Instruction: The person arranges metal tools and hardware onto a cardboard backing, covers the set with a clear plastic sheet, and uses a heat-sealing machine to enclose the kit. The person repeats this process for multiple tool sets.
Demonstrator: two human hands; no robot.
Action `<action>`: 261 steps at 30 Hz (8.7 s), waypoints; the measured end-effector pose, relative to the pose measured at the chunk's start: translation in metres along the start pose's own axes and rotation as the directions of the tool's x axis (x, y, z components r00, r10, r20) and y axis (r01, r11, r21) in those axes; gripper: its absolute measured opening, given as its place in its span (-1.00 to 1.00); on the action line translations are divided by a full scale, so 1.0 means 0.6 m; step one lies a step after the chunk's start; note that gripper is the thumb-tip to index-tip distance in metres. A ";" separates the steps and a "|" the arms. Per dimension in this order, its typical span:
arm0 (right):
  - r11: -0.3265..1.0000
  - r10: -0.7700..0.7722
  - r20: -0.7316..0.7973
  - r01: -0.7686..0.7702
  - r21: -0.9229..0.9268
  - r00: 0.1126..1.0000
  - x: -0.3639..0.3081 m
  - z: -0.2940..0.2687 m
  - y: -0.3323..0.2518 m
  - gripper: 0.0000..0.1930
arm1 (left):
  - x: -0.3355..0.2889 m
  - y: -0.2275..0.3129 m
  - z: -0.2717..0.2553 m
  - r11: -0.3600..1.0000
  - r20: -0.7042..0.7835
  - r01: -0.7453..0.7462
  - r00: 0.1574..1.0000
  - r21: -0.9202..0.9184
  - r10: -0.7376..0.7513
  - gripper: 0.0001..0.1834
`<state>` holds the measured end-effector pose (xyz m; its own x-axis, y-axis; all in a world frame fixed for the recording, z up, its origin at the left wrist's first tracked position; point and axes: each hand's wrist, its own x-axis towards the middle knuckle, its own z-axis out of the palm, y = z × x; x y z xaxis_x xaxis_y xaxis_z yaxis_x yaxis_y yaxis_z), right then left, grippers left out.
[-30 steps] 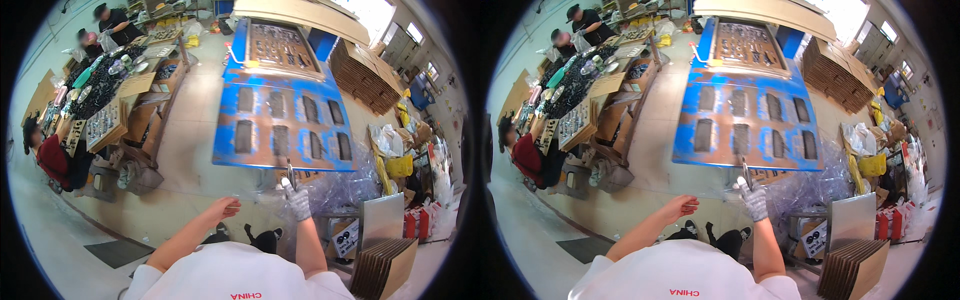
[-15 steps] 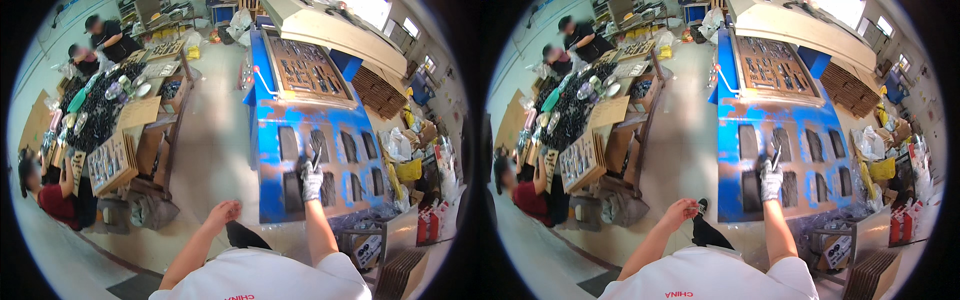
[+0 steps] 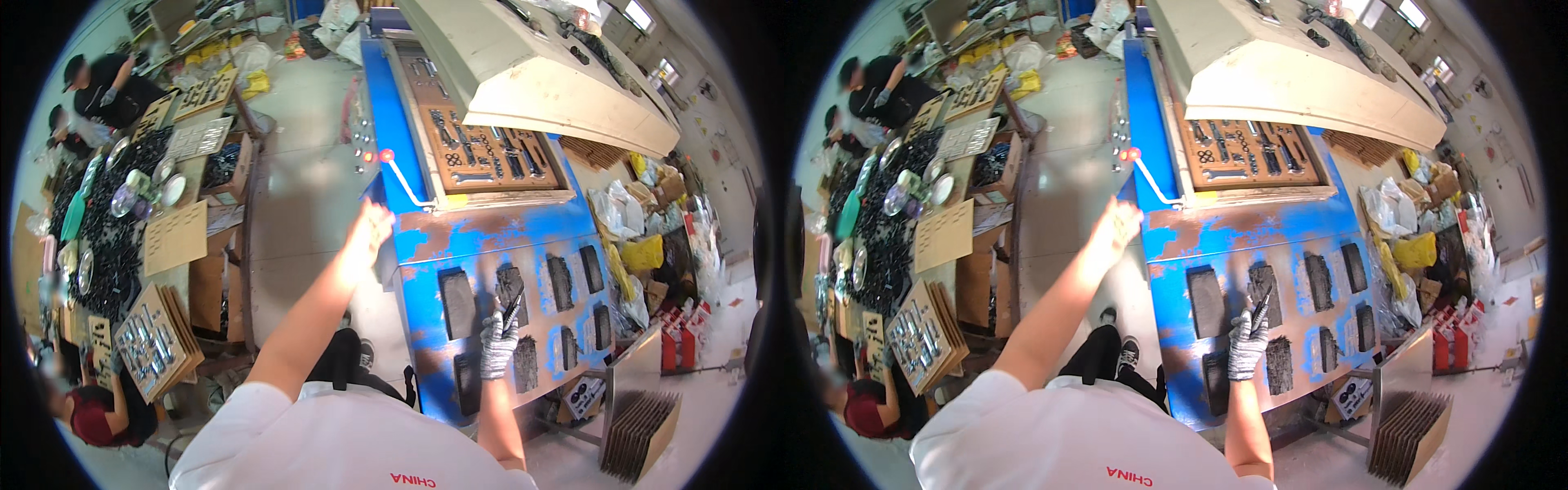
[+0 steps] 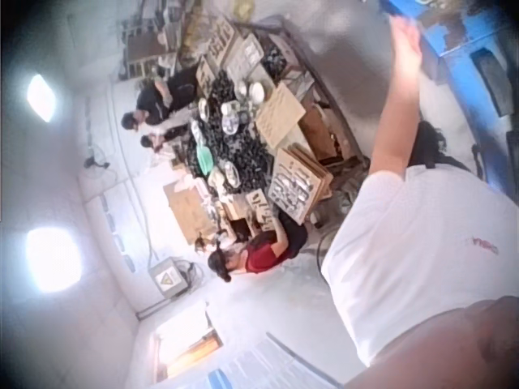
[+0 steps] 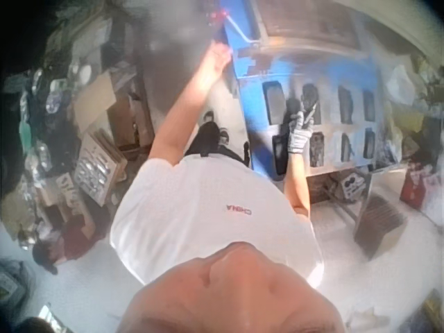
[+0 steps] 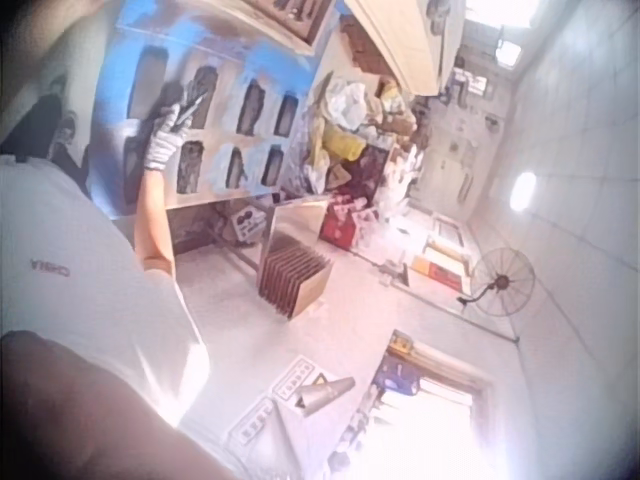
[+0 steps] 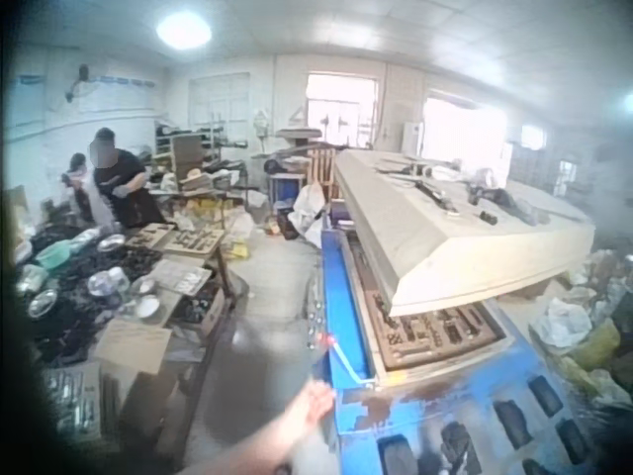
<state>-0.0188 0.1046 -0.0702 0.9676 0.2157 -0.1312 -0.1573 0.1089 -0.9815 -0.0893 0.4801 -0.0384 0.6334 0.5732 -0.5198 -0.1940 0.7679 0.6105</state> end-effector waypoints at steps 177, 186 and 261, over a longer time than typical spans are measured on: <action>0.641 0.224 0.086 -0.080 -0.763 0.971 0.531 -0.008 -0.285 -0.69 | 0.209 0.156 0.183 -0.147 0.411 -0.395 0.747 0.907 0.523 -0.57; 0.756 0.655 0.560 -0.456 -0.470 0.508 0.148 0.357 -0.258 -0.48 | 0.273 0.158 0.119 0.871 0.422 -0.447 0.843 0.205 0.333 -0.63; 0.926 0.377 0.913 0.094 -0.367 -0.153 -0.495 1.473 0.367 -0.80 | -0.488 0.339 -0.886 0.846 -0.821 -0.067 -0.294 0.529 0.490 -0.77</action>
<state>-0.5154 0.9219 -0.1245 -0.3873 0.8946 -0.2229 0.0174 -0.2347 -0.9719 -0.7127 0.6204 -0.0797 -0.8959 0.4426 -0.0385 0.1900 0.4601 0.8673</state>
